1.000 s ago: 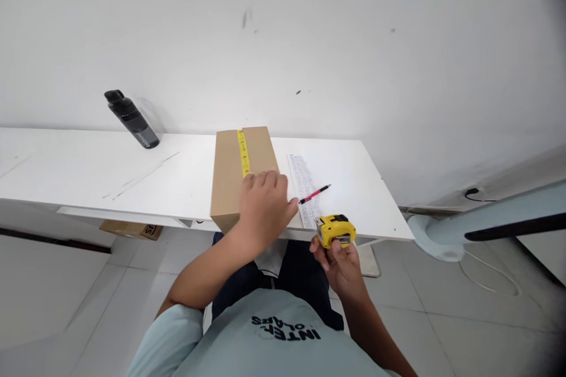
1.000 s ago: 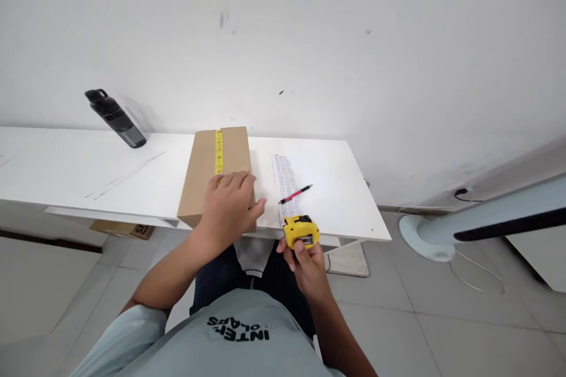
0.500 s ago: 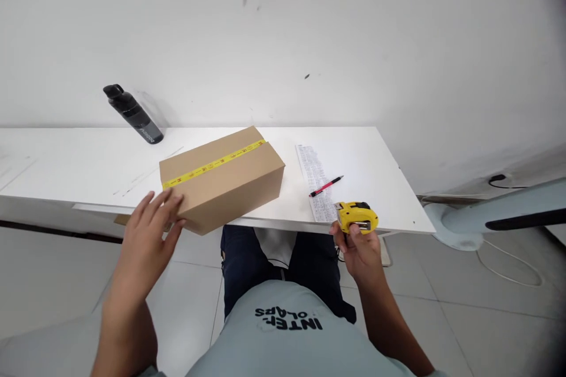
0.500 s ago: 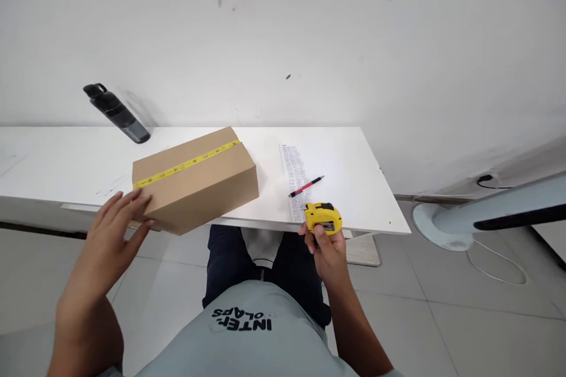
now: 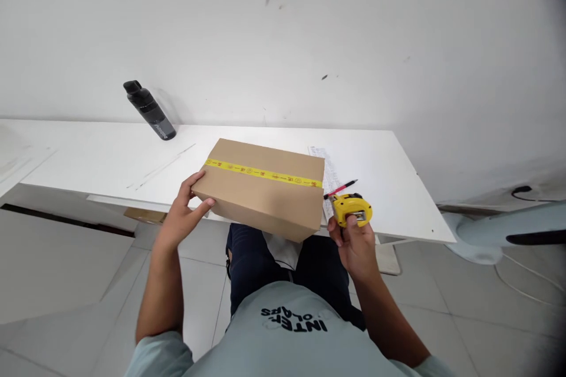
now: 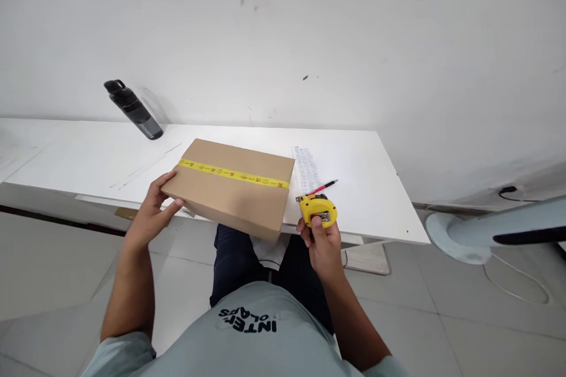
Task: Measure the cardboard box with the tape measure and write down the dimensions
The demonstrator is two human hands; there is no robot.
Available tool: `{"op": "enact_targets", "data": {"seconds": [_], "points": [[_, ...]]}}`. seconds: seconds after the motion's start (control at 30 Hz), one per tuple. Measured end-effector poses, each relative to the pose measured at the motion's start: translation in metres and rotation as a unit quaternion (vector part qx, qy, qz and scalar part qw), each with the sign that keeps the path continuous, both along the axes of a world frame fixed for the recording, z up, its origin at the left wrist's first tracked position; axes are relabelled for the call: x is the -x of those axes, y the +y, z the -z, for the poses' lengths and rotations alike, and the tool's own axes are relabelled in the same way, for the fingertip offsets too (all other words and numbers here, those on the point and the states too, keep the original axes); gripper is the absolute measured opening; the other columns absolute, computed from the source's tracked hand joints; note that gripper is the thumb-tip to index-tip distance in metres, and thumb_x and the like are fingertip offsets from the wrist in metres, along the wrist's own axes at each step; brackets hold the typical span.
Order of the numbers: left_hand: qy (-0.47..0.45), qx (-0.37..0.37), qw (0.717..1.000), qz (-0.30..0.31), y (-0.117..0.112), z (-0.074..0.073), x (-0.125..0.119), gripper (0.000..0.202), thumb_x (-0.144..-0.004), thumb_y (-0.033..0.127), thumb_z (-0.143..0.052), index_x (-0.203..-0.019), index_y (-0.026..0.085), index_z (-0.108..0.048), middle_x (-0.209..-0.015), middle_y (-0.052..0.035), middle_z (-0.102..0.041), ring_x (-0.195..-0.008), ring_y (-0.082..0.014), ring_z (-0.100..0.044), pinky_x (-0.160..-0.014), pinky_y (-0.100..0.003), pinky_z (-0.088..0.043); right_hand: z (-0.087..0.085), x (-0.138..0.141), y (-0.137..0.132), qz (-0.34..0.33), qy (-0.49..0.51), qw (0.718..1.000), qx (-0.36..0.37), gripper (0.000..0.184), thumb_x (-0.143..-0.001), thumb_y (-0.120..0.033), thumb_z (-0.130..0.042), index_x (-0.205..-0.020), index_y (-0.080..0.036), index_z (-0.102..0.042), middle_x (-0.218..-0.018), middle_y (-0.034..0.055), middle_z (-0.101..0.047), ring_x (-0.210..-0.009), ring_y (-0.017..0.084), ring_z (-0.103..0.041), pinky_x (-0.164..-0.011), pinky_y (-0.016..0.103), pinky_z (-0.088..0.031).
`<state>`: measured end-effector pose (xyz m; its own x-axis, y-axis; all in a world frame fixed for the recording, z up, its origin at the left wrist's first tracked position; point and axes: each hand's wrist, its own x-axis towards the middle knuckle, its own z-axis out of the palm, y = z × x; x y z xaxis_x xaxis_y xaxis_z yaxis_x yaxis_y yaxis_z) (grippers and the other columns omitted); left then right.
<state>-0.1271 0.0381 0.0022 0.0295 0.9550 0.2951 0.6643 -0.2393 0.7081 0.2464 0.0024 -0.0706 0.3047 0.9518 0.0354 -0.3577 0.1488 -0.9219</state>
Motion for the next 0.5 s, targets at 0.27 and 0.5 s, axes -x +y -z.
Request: {"op": "enact_targets", "data": {"seconds": [0.27, 0.5], "points": [[-0.054, -0.051, 0.996, -0.049, 0.004, 0.022, -0.043, 0.070, -0.091, 0.056, -0.072, -0.152, 0.029, -0.048, -0.159, -0.0141, -0.049, -0.136, -0.0290, -0.059, -0.116, -0.048, -0.051, -0.006, -0.007, 0.006, 0.091, -0.044, 0.993, -0.061, 0.058, -0.076, -0.075, -0.078, -0.087, -0.023, -0.057, -0.058, -0.0053, -0.059, -0.041, 0.007, -0.044, -0.036, 0.018, -0.026], [0.073, -0.243, 0.962, -0.099, -0.018, 0.012, -0.075, 0.070, -0.091, 0.039, -0.077, -0.153, 0.028, -0.047, -0.161, -0.0182, -0.047, -0.153, -0.0336, -0.044, -0.124, -0.057, -0.041, -0.017, -0.009, 0.015, 0.143, -0.020, 0.982, -0.124, 0.063, -0.070, -0.080, -0.080, -0.081, -0.022, -0.057, -0.059, -0.0066, -0.049, -0.043, 0.007, -0.040, -0.038, 0.019, -0.030]]}}
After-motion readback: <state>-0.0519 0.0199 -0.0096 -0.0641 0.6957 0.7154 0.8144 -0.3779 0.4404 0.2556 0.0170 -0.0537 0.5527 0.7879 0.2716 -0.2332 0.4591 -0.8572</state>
